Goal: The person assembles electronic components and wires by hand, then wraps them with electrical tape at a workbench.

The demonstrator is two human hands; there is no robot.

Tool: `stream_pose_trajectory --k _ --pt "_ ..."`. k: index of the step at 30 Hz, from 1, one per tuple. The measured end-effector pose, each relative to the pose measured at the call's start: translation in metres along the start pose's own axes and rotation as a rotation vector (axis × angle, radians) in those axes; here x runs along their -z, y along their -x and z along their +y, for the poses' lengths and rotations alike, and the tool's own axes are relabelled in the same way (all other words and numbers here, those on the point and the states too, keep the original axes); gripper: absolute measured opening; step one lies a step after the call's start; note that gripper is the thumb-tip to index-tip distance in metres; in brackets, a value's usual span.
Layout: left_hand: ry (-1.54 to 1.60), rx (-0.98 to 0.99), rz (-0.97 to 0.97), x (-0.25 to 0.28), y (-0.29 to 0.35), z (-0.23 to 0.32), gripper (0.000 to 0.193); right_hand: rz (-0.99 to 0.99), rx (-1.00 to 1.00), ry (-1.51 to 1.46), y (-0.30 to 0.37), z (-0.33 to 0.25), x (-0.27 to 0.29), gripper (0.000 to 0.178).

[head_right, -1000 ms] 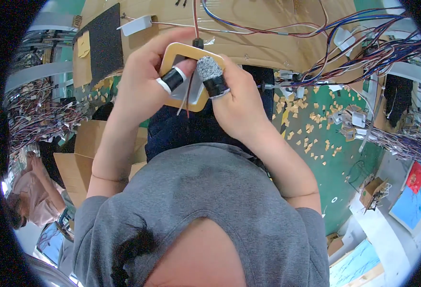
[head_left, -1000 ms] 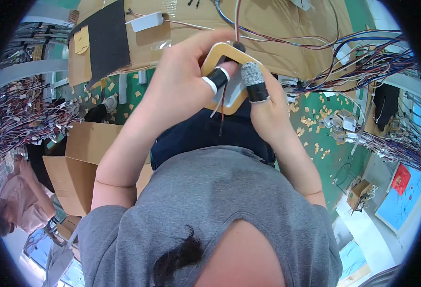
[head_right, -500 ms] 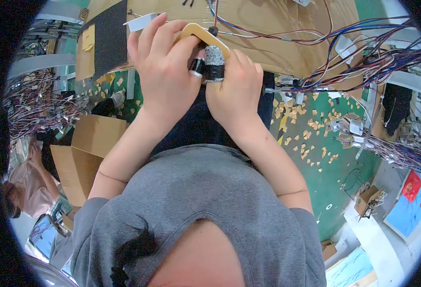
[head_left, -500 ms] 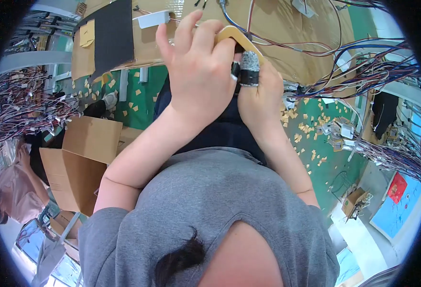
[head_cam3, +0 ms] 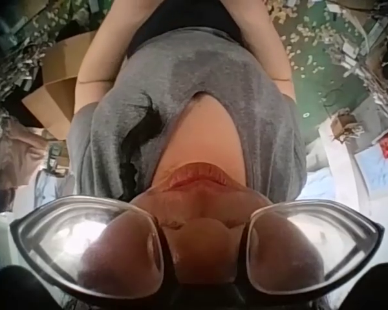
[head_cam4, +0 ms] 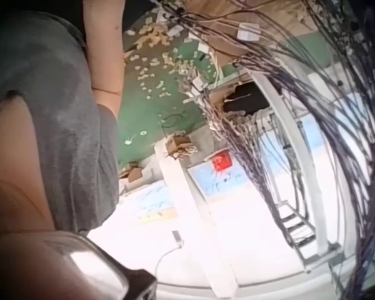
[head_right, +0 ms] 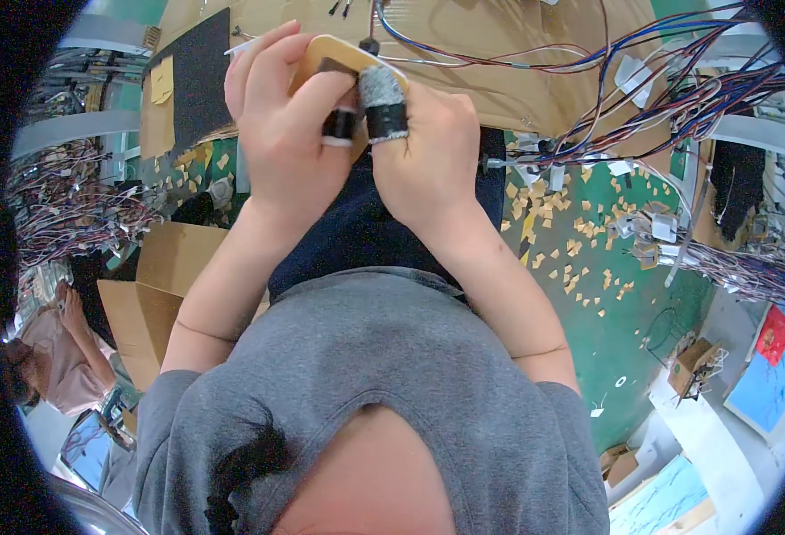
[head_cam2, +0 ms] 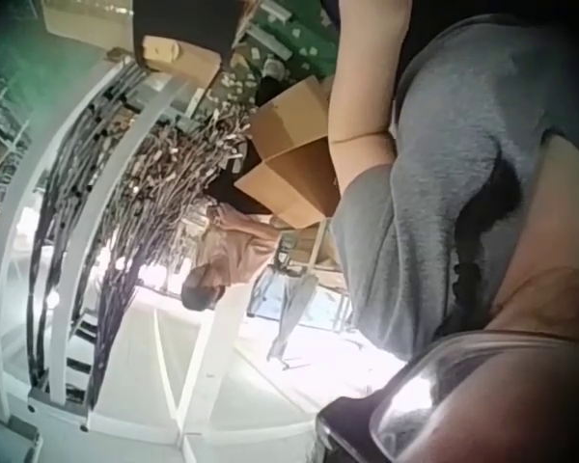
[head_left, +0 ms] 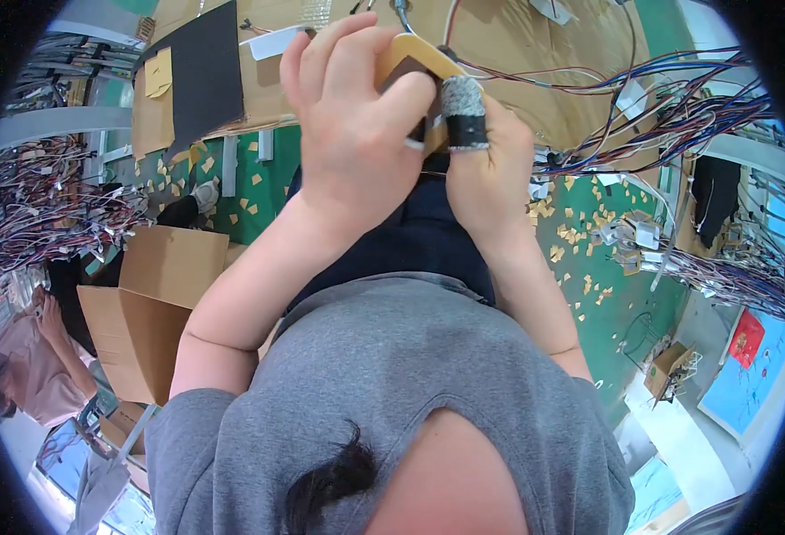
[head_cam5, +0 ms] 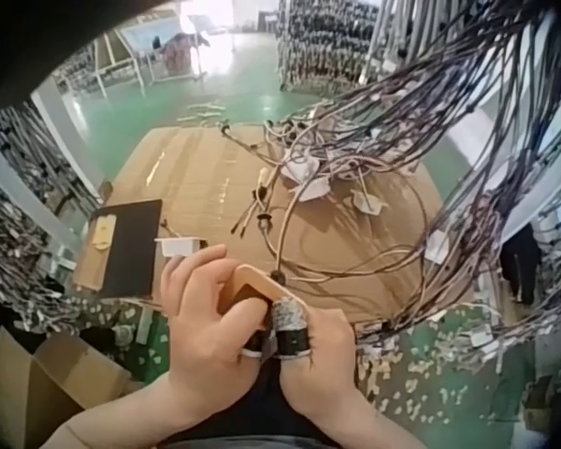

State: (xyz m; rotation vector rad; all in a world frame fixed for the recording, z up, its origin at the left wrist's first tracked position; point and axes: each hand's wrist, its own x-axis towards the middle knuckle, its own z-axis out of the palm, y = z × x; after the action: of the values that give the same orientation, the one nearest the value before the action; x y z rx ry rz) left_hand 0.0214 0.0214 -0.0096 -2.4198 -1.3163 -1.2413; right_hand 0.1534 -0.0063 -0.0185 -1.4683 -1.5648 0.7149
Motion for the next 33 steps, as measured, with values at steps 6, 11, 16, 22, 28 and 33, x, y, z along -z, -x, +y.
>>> stream_pose_trajectory --k 6,11,16,22,28,33 --pt "0.953 0.673 -0.087 0.045 -0.012 -0.013 0.016 -0.167 0.583 0.179 0.003 0.010 0.025 0.020" --pt "1.092 0.609 -0.905 0.051 -0.031 -0.024 0.020 -0.339 0.594 0.269 0.009 -0.005 0.039 0.034" --pt "0.950 0.486 -0.998 0.047 -0.023 -0.022 0.017 -0.326 0.652 0.359 0.025 -0.002 0.033 0.028" --pt "1.303 0.737 -1.028 0.046 -0.022 -0.019 0.029 -0.356 0.545 0.138 0.032 -0.005 0.034 0.029" --pt "1.757 0.756 -1.052 0.025 -0.003 -0.029 0.025 -0.518 0.384 -0.274 0.027 -0.007 0.042 0.029" --pt "1.617 1.032 -0.874 0.045 -0.002 -0.010 0.025 -0.489 0.149 -0.299 0.036 -0.004 0.047 0.031"
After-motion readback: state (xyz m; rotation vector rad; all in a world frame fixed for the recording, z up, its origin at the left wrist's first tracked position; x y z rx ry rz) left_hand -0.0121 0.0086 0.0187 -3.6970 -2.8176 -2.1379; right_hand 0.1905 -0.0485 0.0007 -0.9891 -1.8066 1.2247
